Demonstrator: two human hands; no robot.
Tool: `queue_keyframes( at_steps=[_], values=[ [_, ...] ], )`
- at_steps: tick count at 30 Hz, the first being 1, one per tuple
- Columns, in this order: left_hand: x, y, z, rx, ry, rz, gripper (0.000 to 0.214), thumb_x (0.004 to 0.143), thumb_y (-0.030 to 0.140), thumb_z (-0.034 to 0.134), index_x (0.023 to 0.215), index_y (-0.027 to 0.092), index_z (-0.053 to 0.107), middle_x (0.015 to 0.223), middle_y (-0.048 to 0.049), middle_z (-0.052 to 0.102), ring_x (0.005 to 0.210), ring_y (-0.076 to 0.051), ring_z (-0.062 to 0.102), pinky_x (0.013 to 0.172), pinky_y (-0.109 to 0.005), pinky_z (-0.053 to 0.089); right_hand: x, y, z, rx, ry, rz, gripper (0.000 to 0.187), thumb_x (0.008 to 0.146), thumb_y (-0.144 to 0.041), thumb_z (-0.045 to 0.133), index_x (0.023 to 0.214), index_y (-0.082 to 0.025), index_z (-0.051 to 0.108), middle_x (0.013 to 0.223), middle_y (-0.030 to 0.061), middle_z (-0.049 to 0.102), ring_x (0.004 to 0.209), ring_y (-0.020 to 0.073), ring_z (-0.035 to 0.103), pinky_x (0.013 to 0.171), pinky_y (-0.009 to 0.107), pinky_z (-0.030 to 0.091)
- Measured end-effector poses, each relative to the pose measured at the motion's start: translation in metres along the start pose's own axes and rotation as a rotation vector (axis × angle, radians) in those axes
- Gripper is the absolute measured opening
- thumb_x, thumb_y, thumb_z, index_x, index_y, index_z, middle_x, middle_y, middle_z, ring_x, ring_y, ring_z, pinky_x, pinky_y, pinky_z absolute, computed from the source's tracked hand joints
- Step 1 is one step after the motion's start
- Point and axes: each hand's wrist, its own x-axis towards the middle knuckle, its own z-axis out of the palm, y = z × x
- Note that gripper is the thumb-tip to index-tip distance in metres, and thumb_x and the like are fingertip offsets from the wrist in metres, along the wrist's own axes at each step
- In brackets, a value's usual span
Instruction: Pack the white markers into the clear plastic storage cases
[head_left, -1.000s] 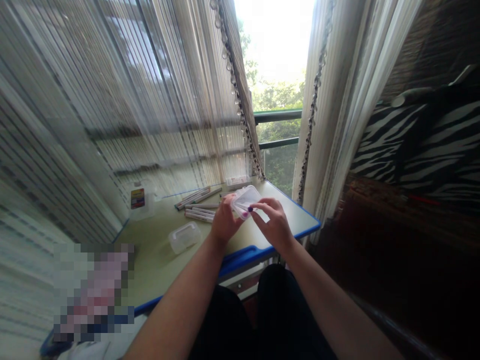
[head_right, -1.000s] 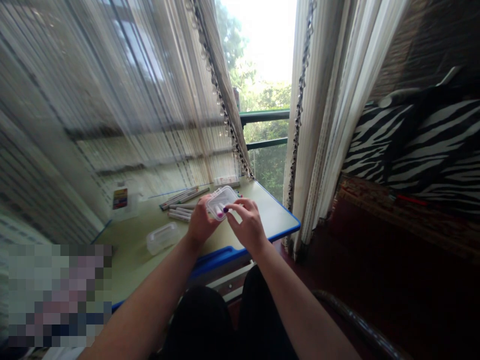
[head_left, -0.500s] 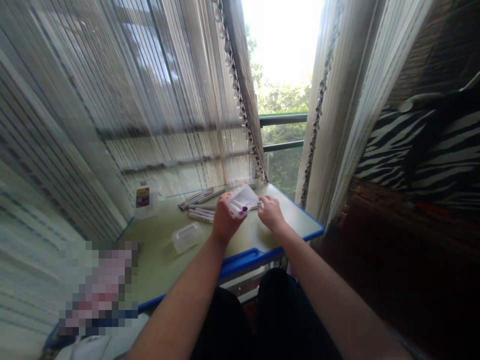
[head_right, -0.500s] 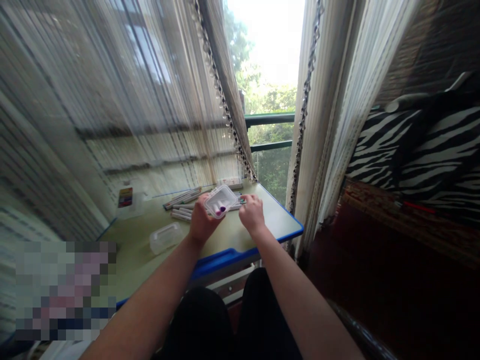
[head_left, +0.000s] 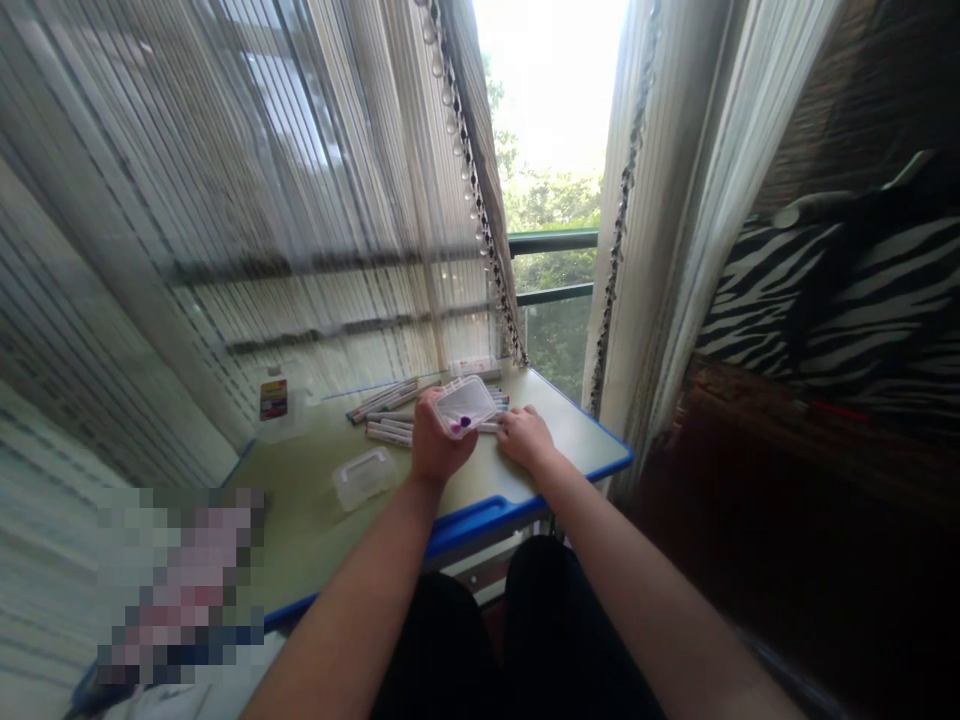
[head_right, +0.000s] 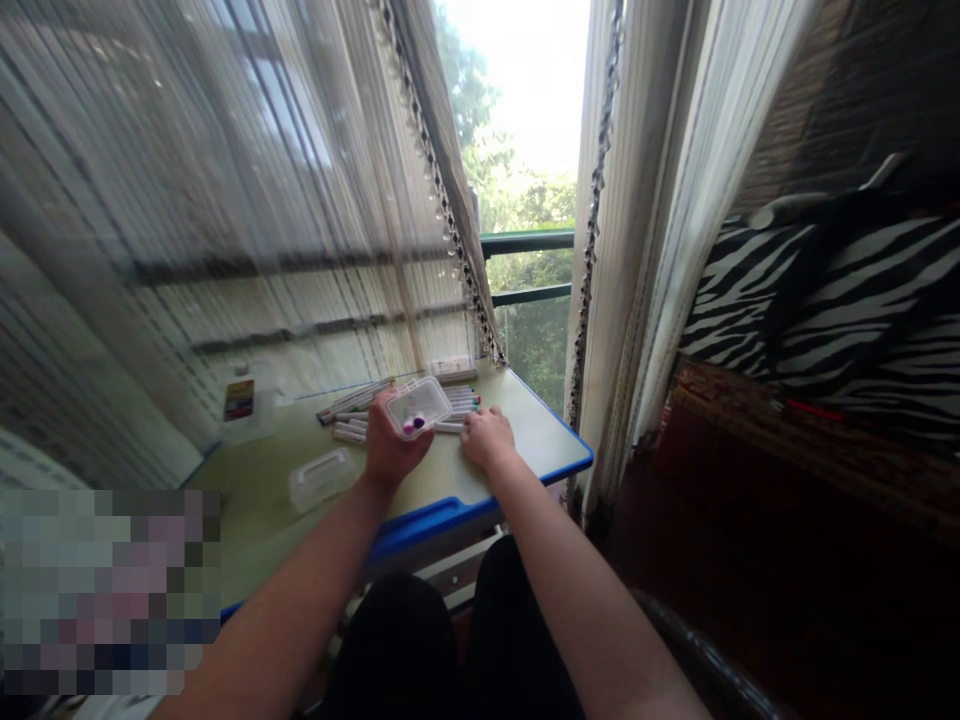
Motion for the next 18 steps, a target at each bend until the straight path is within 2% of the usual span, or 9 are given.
queue_keyframes(
  at_steps=[5, 10, 14, 18],
  values=[
    [-0.001, -0.001, -0.001, 0.003, 0.005, -0.009, 0.064, 0.07, 0.04, 0.063, 0.12, 0.011, 0.035, 0.106, -0.0184, 0.052, 0.099, -0.031, 0.056, 0.084, -0.047, 0.05, -0.011, -0.006, -0.003, -0.025, 0.007, -0.008, 0.028, 0.085, -0.027, 0.046, 0.1, -0.014, 0.065, 0.106, 0.0132, 0.064, 0.1, 0.0248, 0.055, 0.082, 0.033, 0.04],
    [-0.003, 0.0, -0.001, -0.014, -0.024, -0.028, 0.063, 0.069, 0.037, 0.062, 0.119, 0.011, 0.035, 0.106, -0.0176, 0.052, 0.1, -0.031, 0.056, 0.084, -0.048, 0.049, -0.038, -0.002, -0.011, -0.058, -0.031, -0.039, 0.026, 0.083, -0.025, 0.046, 0.099, -0.012, 0.062, 0.102, 0.0147, 0.065, 0.096, 0.0251, 0.059, 0.078, 0.032, 0.042],
    [-0.002, 0.0, 0.0, -0.032, -0.015, -0.015, 0.064, 0.068, 0.038, 0.063, 0.12, 0.011, 0.035, 0.107, -0.0174, 0.052, 0.1, -0.03, 0.057, 0.084, -0.047, 0.05, -0.057, 0.01, -0.02, -0.09, -0.049, 0.061, 0.026, 0.083, -0.026, 0.045, 0.097, -0.011, 0.062, 0.099, 0.0159, 0.066, 0.092, 0.0259, 0.062, 0.074, 0.033, 0.043],
    [-0.002, -0.001, 0.001, -0.026, 0.007, -0.031, 0.064, 0.067, 0.036, 0.063, 0.119, 0.011, 0.035, 0.108, -0.0178, 0.052, 0.1, -0.031, 0.057, 0.083, -0.045, 0.051, -0.059, 0.024, -0.025, -0.063, -0.051, 0.178, 0.03, 0.087, -0.028, 0.039, 0.096, -0.012, 0.062, 0.099, 0.0162, 0.066, 0.089, 0.0257, 0.062, 0.07, 0.032, 0.041]
  ],
)
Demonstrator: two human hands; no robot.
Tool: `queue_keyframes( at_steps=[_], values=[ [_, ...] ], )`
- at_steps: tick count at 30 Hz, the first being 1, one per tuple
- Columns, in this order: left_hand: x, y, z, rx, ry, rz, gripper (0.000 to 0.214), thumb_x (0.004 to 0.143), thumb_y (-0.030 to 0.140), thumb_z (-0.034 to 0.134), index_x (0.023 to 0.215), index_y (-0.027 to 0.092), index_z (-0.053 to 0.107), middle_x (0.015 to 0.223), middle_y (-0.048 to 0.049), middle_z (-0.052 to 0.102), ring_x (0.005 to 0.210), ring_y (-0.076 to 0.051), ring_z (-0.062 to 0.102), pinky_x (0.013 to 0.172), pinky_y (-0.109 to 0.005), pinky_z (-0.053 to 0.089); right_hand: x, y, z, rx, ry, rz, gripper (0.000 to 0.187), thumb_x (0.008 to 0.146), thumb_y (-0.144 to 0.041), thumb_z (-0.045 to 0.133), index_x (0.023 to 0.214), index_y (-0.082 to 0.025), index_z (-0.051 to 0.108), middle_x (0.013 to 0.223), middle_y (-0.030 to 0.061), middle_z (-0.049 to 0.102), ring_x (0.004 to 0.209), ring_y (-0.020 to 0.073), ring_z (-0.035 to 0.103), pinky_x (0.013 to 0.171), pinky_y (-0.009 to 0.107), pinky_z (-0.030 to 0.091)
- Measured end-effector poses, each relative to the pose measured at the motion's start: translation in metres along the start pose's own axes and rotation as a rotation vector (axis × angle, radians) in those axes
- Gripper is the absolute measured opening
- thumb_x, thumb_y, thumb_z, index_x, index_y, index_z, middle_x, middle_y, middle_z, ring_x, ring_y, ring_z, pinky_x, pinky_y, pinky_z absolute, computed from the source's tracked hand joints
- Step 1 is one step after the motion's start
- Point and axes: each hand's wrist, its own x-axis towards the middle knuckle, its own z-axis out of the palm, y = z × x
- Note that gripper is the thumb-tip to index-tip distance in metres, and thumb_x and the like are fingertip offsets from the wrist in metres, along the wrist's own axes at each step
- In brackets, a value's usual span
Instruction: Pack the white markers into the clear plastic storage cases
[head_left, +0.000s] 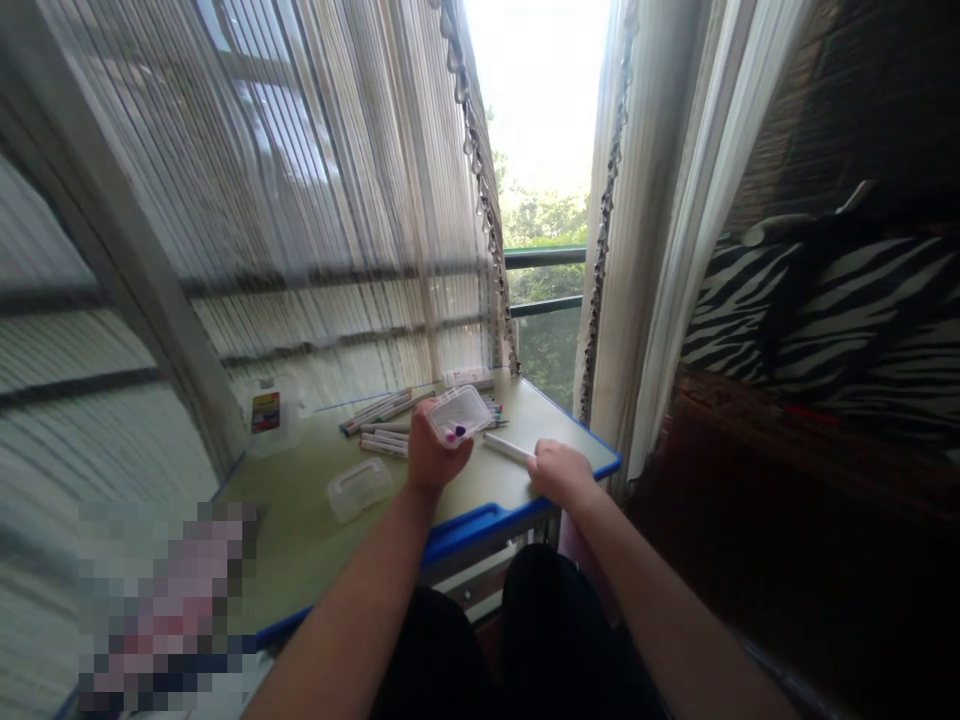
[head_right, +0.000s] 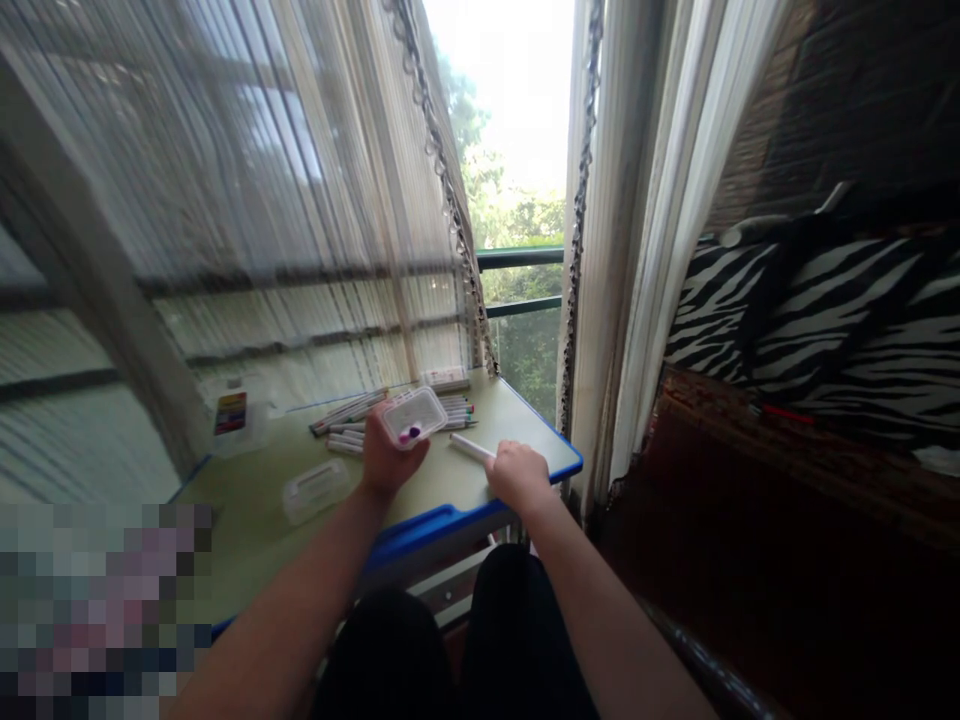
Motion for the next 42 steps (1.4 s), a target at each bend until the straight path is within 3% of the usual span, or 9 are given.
queue_keyframes(
  at_steps=[3, 6, 13, 16, 21, 28, 33, 39, 42],
  values=[
    [-0.001, -0.001, 0.001, 0.026, -0.003, -0.011, 0.064, 0.066, 0.034, 0.063, 0.118, 0.01, 0.036, 0.108, -0.0187, 0.053, 0.1, -0.032, 0.057, 0.084, -0.045, 0.05, 0.006, 0.007, 0.004, 0.149, 0.055, 0.113, 0.029, 0.087, -0.025, 0.035, 0.09, -0.017, 0.062, 0.093, 0.0109, 0.067, 0.083, 0.0215, 0.061, 0.064, 0.028, 0.037],
    [-0.003, -0.002, 0.002, 0.042, -0.023, -0.017, 0.064, 0.065, 0.033, 0.062, 0.118, 0.009, 0.036, 0.107, -0.019, 0.053, 0.1, -0.032, 0.057, 0.084, -0.045, 0.051, 0.008, 0.013, 0.013, 0.318, 0.212, 0.183, 0.026, 0.084, -0.018, 0.033, 0.083, -0.019, 0.058, 0.082, 0.0064, 0.065, 0.073, 0.018, 0.057, 0.059, 0.027, 0.032],
    [-0.008, -0.005, 0.004, 0.046, -0.055, 0.009, 0.065, 0.065, 0.033, 0.061, 0.12, 0.01, 0.036, 0.108, -0.0186, 0.053, 0.102, -0.032, 0.057, 0.083, -0.046, 0.051, 0.007, 0.02, 0.023, 0.69, 0.49, 0.011, 0.017, 0.081, -0.027, 0.036, 0.072, -0.021, 0.049, 0.062, 0.0001, 0.051, 0.06, 0.0167, 0.049, 0.058, 0.027, 0.034],
    [-0.008, -0.006, 0.004, 0.04, -0.07, 0.022, 0.064, 0.065, 0.032, 0.061, 0.119, 0.009, 0.036, 0.107, -0.0192, 0.053, 0.102, -0.033, 0.057, 0.082, -0.046, 0.052, 0.011, 0.015, 0.02, 0.919, 0.47, -0.09, 0.015, 0.079, -0.032, 0.043, 0.078, -0.02, 0.052, 0.069, 0.0012, 0.058, 0.067, 0.0176, 0.055, 0.066, 0.029, 0.041],
    [-0.007, -0.006, 0.002, 0.035, -0.103, 0.031, 0.066, 0.064, 0.032, 0.062, 0.121, 0.01, 0.035, 0.109, -0.0186, 0.053, 0.103, -0.032, 0.057, 0.083, -0.046, 0.052, 0.012, -0.003, 0.016, 1.275, 0.35, -0.119, 0.017, 0.075, -0.032, 0.049, 0.085, -0.019, 0.055, 0.077, 0.0034, 0.064, 0.075, 0.0188, 0.059, 0.071, 0.032, 0.045],
    [-0.006, -0.002, -0.001, 0.005, -0.129, 0.039, 0.066, 0.064, 0.03, 0.062, 0.121, 0.01, 0.035, 0.11, -0.0188, 0.053, 0.103, -0.031, 0.057, 0.084, -0.046, 0.052, 0.021, -0.007, 0.032, 1.254, 0.425, -0.072, 0.032, 0.079, -0.047, 0.048, 0.088, -0.018, 0.058, 0.079, 0.0034, 0.059, 0.073, 0.0169, 0.054, 0.07, 0.031, 0.045],
    [-0.007, -0.002, 0.0, -0.018, -0.135, 0.028, 0.066, 0.062, 0.028, 0.062, 0.12, 0.01, 0.037, 0.111, -0.0183, 0.053, 0.102, -0.031, 0.057, 0.085, -0.046, 0.052, 0.034, 0.002, 0.045, 1.365, 0.281, 0.014, 0.038, 0.077, -0.053, 0.049, 0.092, -0.018, 0.051, 0.071, 0.001, 0.057, 0.059, 0.0141, 0.054, 0.051, 0.026, 0.044],
    [-0.006, 0.0, -0.002, -0.02, -0.164, 0.025, 0.066, 0.062, 0.028, 0.062, 0.121, 0.01, 0.036, 0.111, -0.0187, 0.053, 0.103, -0.031, 0.057, 0.085, -0.046, 0.052, 0.031, 0.003, 0.037, 1.466, 0.175, 0.006, 0.057, 0.069, -0.043, 0.063, 0.114, -0.018, 0.038, 0.074, 0.0008, 0.065, 0.064, 0.0156, 0.062, 0.051, 0.025, 0.048],
    [-0.006, 0.0, -0.005, -0.041, -0.194, 0.043, 0.066, 0.063, 0.029, 0.062, 0.12, 0.011, 0.036, 0.112, -0.0187, 0.054, 0.104, -0.031, 0.057, 0.086, -0.045, 0.051, 0.029, 0.002, 0.035, 1.529, 0.156, 0.014, 0.054, 0.064, -0.042, 0.069, 0.104, -0.02, 0.04, 0.082, 0.0025, 0.065, 0.074, 0.018, 0.065, 0.053, 0.026, 0.052]
  ],
)
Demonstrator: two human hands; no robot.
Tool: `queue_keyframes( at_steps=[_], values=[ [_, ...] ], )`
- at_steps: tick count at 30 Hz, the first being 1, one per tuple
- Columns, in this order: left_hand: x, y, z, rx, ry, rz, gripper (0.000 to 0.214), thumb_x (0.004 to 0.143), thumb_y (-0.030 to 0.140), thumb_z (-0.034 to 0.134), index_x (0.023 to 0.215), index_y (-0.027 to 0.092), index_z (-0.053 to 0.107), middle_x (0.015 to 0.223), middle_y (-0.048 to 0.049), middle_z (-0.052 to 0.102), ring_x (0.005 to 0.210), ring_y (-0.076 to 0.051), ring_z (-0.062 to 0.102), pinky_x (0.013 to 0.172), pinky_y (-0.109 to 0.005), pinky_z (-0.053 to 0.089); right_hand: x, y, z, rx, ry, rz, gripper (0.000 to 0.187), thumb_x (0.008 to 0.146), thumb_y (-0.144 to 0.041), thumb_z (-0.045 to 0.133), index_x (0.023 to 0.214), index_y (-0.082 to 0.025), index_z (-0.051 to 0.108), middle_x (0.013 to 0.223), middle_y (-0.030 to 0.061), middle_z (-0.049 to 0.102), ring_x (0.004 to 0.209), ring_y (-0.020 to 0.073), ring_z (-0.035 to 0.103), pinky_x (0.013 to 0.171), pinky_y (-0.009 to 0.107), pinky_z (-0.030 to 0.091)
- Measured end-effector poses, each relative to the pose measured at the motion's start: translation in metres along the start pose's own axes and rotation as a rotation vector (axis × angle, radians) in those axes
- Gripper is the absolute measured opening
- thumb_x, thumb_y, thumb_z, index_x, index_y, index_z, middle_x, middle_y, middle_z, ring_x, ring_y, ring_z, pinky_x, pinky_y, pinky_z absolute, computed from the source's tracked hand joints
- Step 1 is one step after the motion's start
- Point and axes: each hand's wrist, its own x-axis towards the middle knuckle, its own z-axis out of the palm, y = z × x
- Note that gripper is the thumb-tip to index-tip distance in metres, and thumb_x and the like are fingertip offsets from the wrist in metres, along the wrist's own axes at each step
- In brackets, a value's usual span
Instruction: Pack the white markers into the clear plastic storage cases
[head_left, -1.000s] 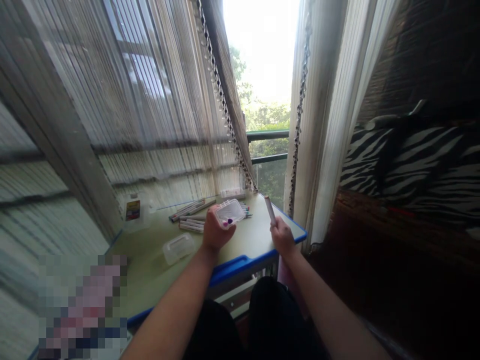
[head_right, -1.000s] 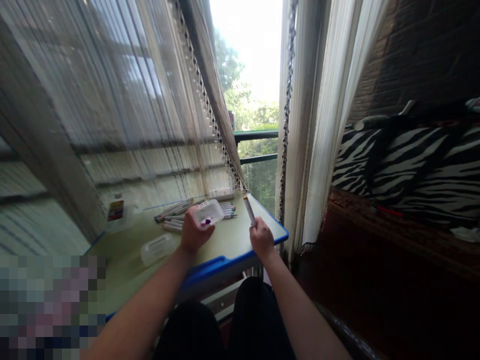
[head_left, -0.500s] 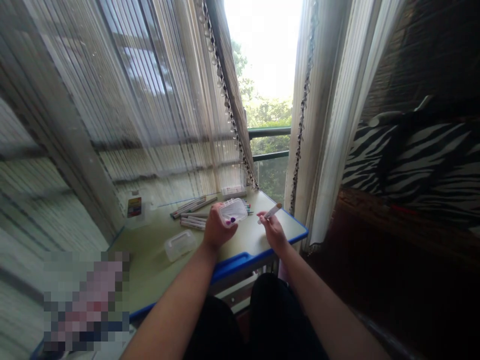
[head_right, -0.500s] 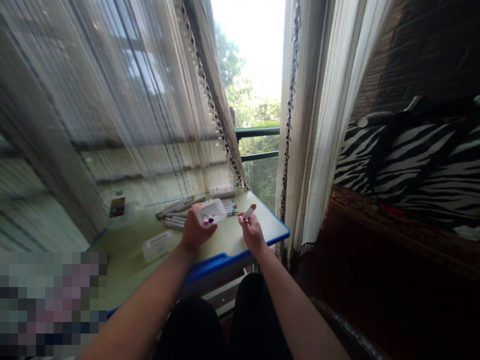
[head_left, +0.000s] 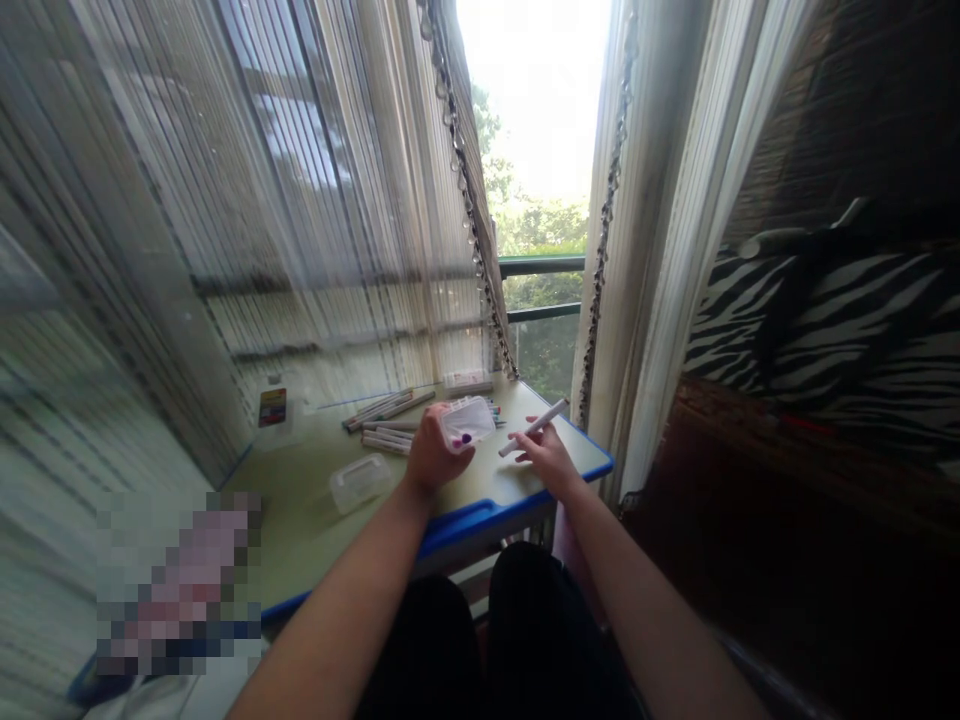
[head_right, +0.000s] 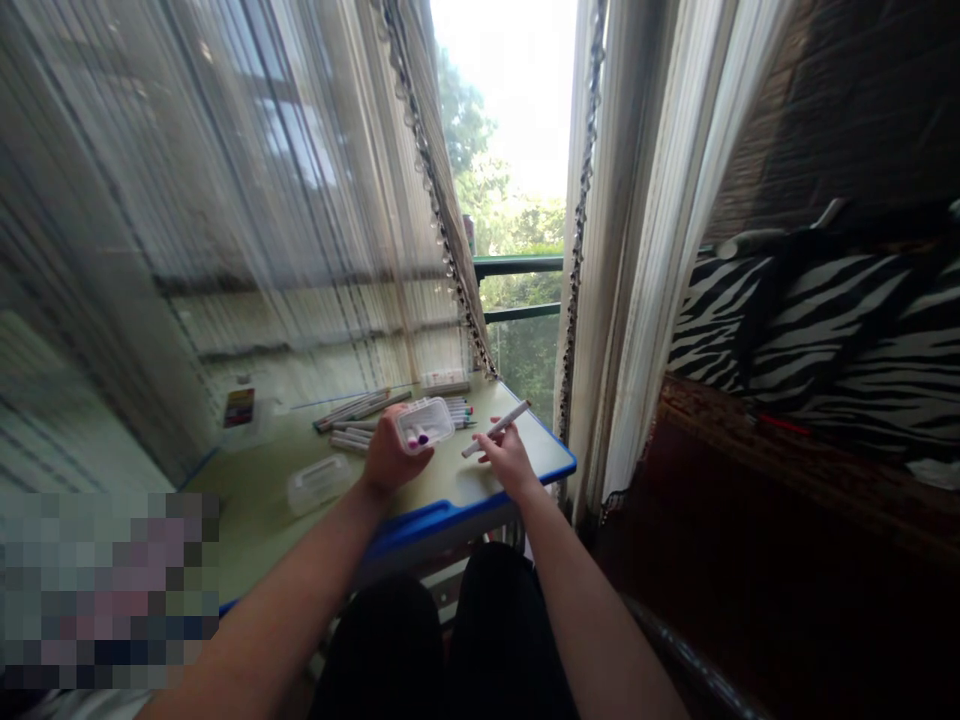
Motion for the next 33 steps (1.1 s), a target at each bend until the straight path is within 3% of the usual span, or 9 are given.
queue_keyframes(
  at_steps=[3, 7, 11, 15, 17, 22, 25, 29, 33],
  values=[
    [0.0, -0.001, -0.001, 0.001, -0.013, 0.003, 0.065, 0.063, 0.029, 0.062, 0.12, 0.012, 0.035, 0.112, -0.0187, 0.054, 0.104, -0.031, 0.057, 0.086, -0.045, 0.051, 0.0, -0.002, -0.001, 0.093, 0.066, 0.01, 0.043, 0.066, -0.047, 0.067, 0.09, -0.023, 0.04, 0.093, 0.0024, 0.061, 0.077, 0.0176, 0.066, 0.054, 0.028, 0.055],
    [0.0, -0.002, 0.001, 0.026, -0.008, 0.004, 0.066, 0.062, 0.028, 0.061, 0.12, 0.013, 0.035, 0.112, -0.0183, 0.054, 0.105, -0.031, 0.057, 0.087, -0.046, 0.051, -0.006, -0.01, 0.001, 0.191, 0.099, -0.06, 0.037, 0.077, -0.055, 0.054, 0.091, -0.024, 0.04, 0.101, 0.0039, 0.057, 0.077, 0.0175, 0.067, 0.061, 0.032, 0.057],
    [0.001, -0.001, 0.002, 0.014, -0.01, 0.042, 0.066, 0.062, 0.028, 0.061, 0.12, 0.013, 0.034, 0.111, -0.0183, 0.054, 0.102, -0.031, 0.058, 0.084, -0.045, 0.053, -0.022, -0.026, 0.017, 0.124, 0.08, -0.34, 0.031, 0.087, -0.053, 0.041, 0.097, -0.024, 0.04, 0.105, 0.0062, 0.054, 0.082, 0.017, 0.065, 0.071, 0.036, 0.055],
    [0.001, 0.002, 0.002, 0.012, -0.016, 0.03, 0.067, 0.061, 0.028, 0.062, 0.12, 0.014, 0.034, 0.111, -0.0175, 0.055, 0.102, -0.031, 0.059, 0.082, -0.045, 0.053, -0.032, -0.037, 0.037, -0.157, 0.12, -0.65, 0.021, 0.091, -0.043, 0.041, 0.097, -0.023, 0.045, 0.103, 0.0078, 0.054, 0.097, 0.0189, 0.057, 0.082, 0.037, 0.05],
    [0.002, 0.004, 0.001, 0.02, -0.023, 0.023, 0.068, 0.062, 0.028, 0.062, 0.121, 0.015, 0.033, 0.112, -0.0175, 0.054, 0.102, -0.031, 0.059, 0.082, -0.044, 0.053, -0.032, -0.04, 0.042, -0.305, 0.14, -0.721, 0.019, 0.09, -0.039, 0.044, 0.095, -0.022, 0.049, 0.1, 0.0086, 0.056, 0.096, 0.0197, 0.055, 0.08, 0.036, 0.048],
    [0.002, 0.004, 0.001, 0.019, -0.012, 0.065, 0.069, 0.063, 0.028, 0.063, 0.122, 0.014, 0.031, 0.111, -0.0181, 0.054, 0.103, -0.031, 0.059, 0.082, -0.044, 0.054, -0.03, -0.038, 0.044, -0.411, 0.095, -0.656, 0.019, 0.088, -0.037, 0.048, 0.092, -0.02, 0.055, 0.095, 0.0076, 0.062, 0.07, 0.0147, 0.053, 0.067, 0.031, 0.047],
    [0.002, 0.005, 0.003, 0.022, 0.015, 0.083, 0.071, 0.063, 0.029, 0.064, 0.123, 0.013, 0.031, 0.111, -0.0187, 0.053, 0.104, -0.031, 0.059, 0.081, -0.044, 0.054, -0.031, -0.035, 0.045, -0.413, 0.028, -0.599, 0.021, 0.088, -0.038, 0.05, 0.093, -0.019, 0.058, 0.095, 0.0071, 0.063, 0.065, 0.0133, 0.054, 0.066, 0.03, 0.049],
    [0.002, 0.007, 0.003, 0.032, 0.024, 0.062, 0.071, 0.065, 0.034, 0.066, 0.123, 0.014, 0.031, 0.108, -0.017, 0.055, 0.103, -0.031, 0.059, 0.08, -0.044, 0.054, -0.037, -0.034, 0.046, -0.49, 0.004, -0.621, 0.025, 0.09, -0.037, 0.047, 0.103, -0.02, 0.06, 0.102, 0.0083, 0.063, 0.086, 0.0189, 0.058, 0.083, 0.036, 0.049],
    [0.002, 0.008, 0.003, 0.04, 0.038, 0.068, 0.069, 0.067, 0.038, 0.066, 0.123, 0.015, 0.032, 0.107, -0.0162, 0.055, 0.101, -0.03, 0.06, 0.081, -0.043, 0.053, -0.041, -0.035, 0.047, -0.57, -0.02, -0.663, 0.03, 0.093, -0.035, 0.041, 0.111, -0.02, 0.059, 0.106, 0.0102, 0.06, 0.104, 0.022, 0.053, 0.095, 0.041, 0.043]
  ],
)
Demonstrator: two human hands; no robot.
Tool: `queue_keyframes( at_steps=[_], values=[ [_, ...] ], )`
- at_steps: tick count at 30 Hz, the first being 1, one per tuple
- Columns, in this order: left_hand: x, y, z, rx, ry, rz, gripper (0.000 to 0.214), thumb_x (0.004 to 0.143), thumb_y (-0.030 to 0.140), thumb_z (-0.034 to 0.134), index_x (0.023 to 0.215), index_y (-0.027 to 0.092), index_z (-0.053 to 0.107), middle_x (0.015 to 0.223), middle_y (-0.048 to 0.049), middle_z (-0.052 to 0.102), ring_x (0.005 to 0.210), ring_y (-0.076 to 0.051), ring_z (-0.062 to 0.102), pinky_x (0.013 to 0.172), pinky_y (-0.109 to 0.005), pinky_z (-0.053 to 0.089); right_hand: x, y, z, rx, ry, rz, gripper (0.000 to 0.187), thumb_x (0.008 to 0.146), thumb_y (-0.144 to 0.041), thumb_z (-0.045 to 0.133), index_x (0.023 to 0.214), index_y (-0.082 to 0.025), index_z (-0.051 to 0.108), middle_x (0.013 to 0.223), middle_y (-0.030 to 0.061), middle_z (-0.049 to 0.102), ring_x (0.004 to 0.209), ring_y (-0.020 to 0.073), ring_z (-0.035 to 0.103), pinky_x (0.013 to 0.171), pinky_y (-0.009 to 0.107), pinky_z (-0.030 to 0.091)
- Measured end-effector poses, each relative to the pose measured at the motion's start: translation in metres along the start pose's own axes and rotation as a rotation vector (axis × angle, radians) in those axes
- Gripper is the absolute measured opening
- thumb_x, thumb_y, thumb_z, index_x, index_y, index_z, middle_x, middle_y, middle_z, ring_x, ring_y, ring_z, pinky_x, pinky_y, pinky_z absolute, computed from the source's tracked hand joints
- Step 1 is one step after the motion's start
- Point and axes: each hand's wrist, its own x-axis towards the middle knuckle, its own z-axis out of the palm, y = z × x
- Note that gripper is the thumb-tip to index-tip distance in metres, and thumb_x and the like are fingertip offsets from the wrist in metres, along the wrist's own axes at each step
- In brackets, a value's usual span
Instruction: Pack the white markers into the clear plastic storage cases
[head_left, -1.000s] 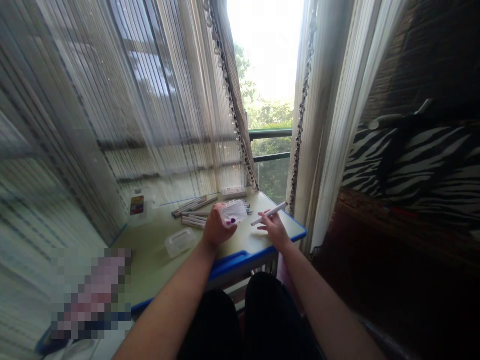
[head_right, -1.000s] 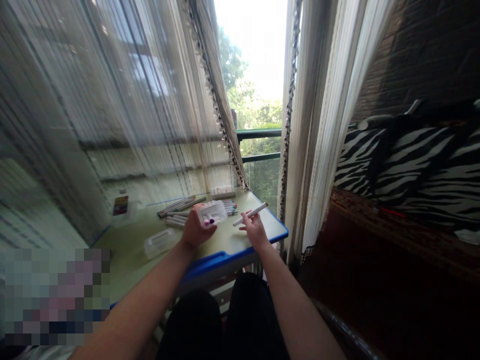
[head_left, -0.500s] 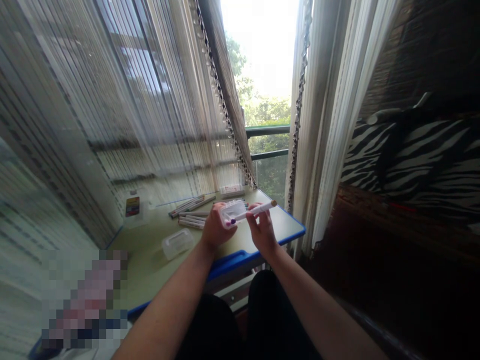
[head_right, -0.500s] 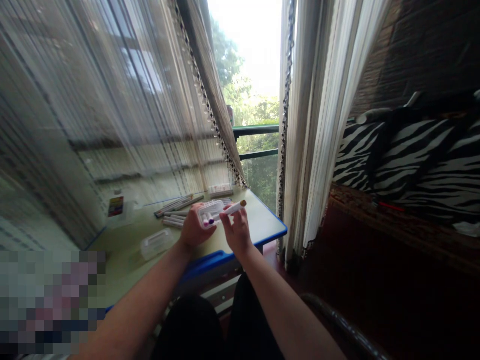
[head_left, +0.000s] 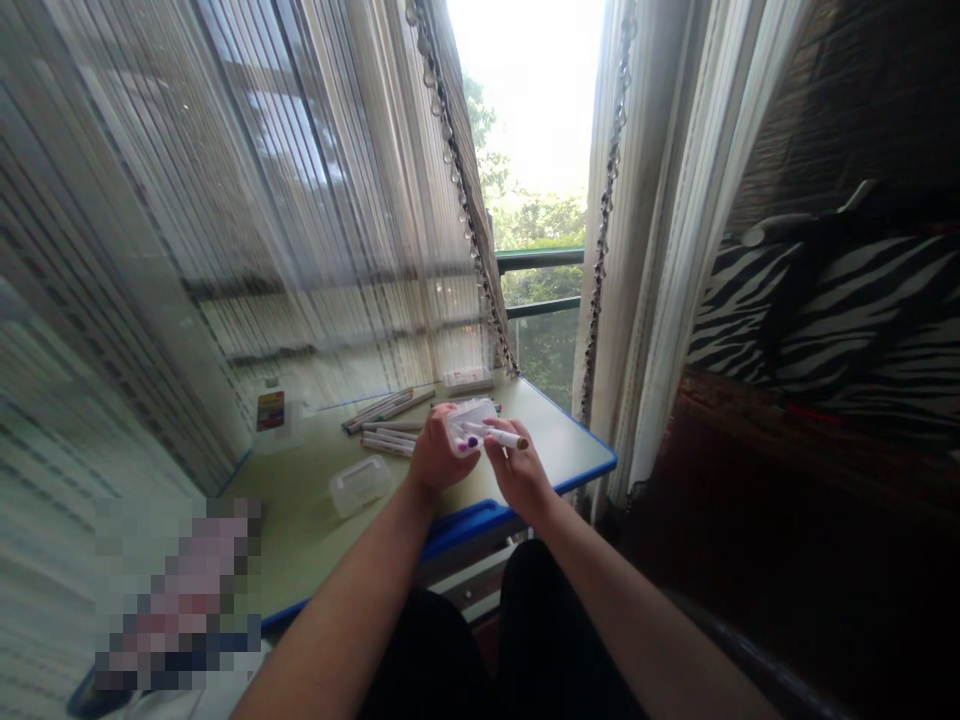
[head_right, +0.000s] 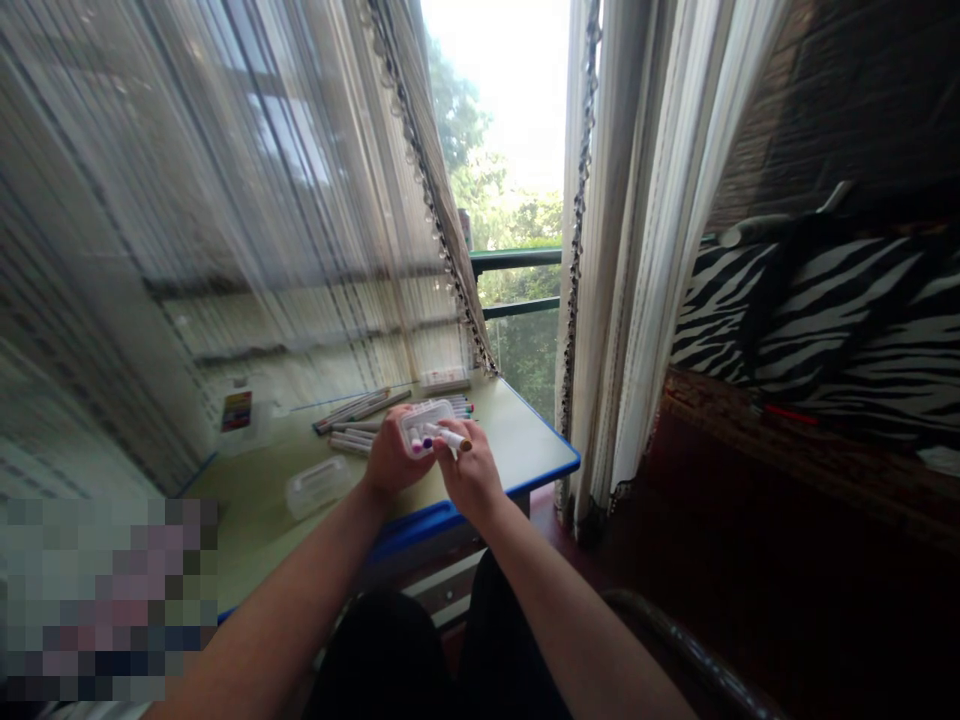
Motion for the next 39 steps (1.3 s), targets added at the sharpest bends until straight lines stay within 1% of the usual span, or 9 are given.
queue_keyframes(
  at_steps=[3, 8, 14, 17, 21, 24, 29, 35, 39],
  values=[
    [0.001, 0.0, 0.0, -0.001, 0.01, 0.022, 0.069, 0.068, 0.041, 0.066, 0.122, 0.013, 0.032, 0.107, -0.0175, 0.054, 0.101, -0.03, 0.059, 0.082, -0.043, 0.053, 0.001, -0.001, 0.002, -0.002, 0.015, 0.031, 0.029, 0.091, -0.036, 0.044, 0.109, -0.019, 0.059, 0.102, 0.0101, 0.06, 0.099, 0.0213, 0.056, 0.092, 0.039, 0.045],
    [0.002, 0.0, 0.0, 0.012, 0.012, 0.025, 0.065, 0.072, 0.042, 0.061, 0.122, 0.013, 0.031, 0.106, -0.0159, 0.054, 0.1, -0.029, 0.059, 0.081, -0.045, 0.052, 0.005, -0.003, 0.001, -0.041, -0.035, 0.077, 0.021, 0.088, -0.035, 0.049, 0.094, -0.021, 0.064, 0.091, 0.0076, 0.064, 0.087, 0.0196, 0.06, 0.083, 0.034, 0.047],
    [0.004, 0.004, -0.002, 0.013, 0.035, 0.032, 0.066, 0.072, 0.04, 0.062, 0.123, 0.012, 0.032, 0.105, -0.0165, 0.054, 0.1, -0.029, 0.059, 0.081, -0.043, 0.052, 0.007, -0.009, -0.004, -0.087, -0.093, 0.102, 0.03, 0.088, -0.038, 0.048, 0.104, -0.018, 0.065, 0.091, 0.01, 0.067, 0.082, 0.0201, 0.061, 0.079, 0.034, 0.048],
    [0.004, 0.005, -0.003, 0.006, 0.036, 0.017, 0.065, 0.072, 0.039, 0.062, 0.123, 0.014, 0.032, 0.104, -0.0151, 0.054, 0.099, -0.028, 0.059, 0.079, -0.041, 0.053, 0.007, -0.011, -0.004, -0.078, -0.065, 0.114, 0.031, 0.088, -0.035, 0.048, 0.11, -0.019, 0.062, 0.09, 0.008, 0.066, 0.074, 0.0172, 0.06, 0.077, 0.032, 0.048],
    [0.002, 0.004, -0.002, 0.003, 0.013, -0.013, 0.067, 0.07, 0.04, 0.064, 0.123, 0.014, 0.032, 0.106, -0.0157, 0.054, 0.099, -0.028, 0.059, 0.079, -0.041, 0.053, 0.006, -0.01, -0.002, -0.066, -0.012, 0.123, 0.023, 0.086, -0.033, 0.051, 0.1, -0.02, 0.064, 0.079, 0.0034, 0.064, 0.062, 0.0133, 0.056, 0.068, 0.027, 0.048],
    [0.002, 0.002, -0.001, -0.004, 0.008, -0.015, 0.065, 0.071, 0.041, 0.062, 0.122, 0.015, 0.032, 0.107, -0.0153, 0.054, 0.1, -0.029, 0.059, 0.081, -0.043, 0.052, 0.006, -0.009, -0.002, -0.122, -0.007, 0.087, 0.02, 0.084, -0.035, 0.055, 0.092, -0.021, 0.066, 0.075, 0.0033, 0.062, 0.065, 0.0149, 0.055, 0.069, 0.028, 0.047],
    [0.002, 0.002, -0.002, 0.019, 0.003, -0.002, 0.068, 0.069, 0.041, 0.065, 0.122, 0.014, 0.031, 0.107, -0.016, 0.053, 0.099, -0.029, 0.059, 0.08, -0.044, 0.052, 0.006, -0.007, -0.006, -0.084, -0.064, 0.067, 0.027, 0.087, -0.036, 0.051, 0.102, -0.021, 0.068, 0.077, 0.0037, 0.062, 0.065, 0.0148, 0.055, 0.07, 0.028, 0.046],
    [0.0, 0.002, -0.003, -0.005, -0.016, 0.01, 0.067, 0.069, 0.041, 0.064, 0.122, 0.015, 0.031, 0.11, -0.0173, 0.054, 0.101, -0.03, 0.059, 0.081, -0.044, 0.053, 0.007, 0.001, -0.006, 0.016, -0.045, 0.1, 0.03, 0.086, -0.039, 0.054, 0.102, -0.019, 0.069, 0.071, 0.0017, 0.057, 0.061, 0.0127, 0.051, 0.065, 0.026, 0.046],
    [0.0, 0.002, -0.002, -0.006, -0.029, 0.002, 0.069, 0.069, 0.042, 0.064, 0.122, 0.014, 0.03, 0.11, -0.018, 0.054, 0.1, -0.03, 0.06, 0.08, -0.044, 0.053, 0.004, 0.003, -0.005, 0.027, -0.036, 0.097, 0.026, 0.084, -0.034, 0.056, 0.102, -0.019, 0.068, 0.071, 0.0008, 0.055, 0.058, 0.0118, 0.05, 0.062, 0.026, 0.046]
  ],
)
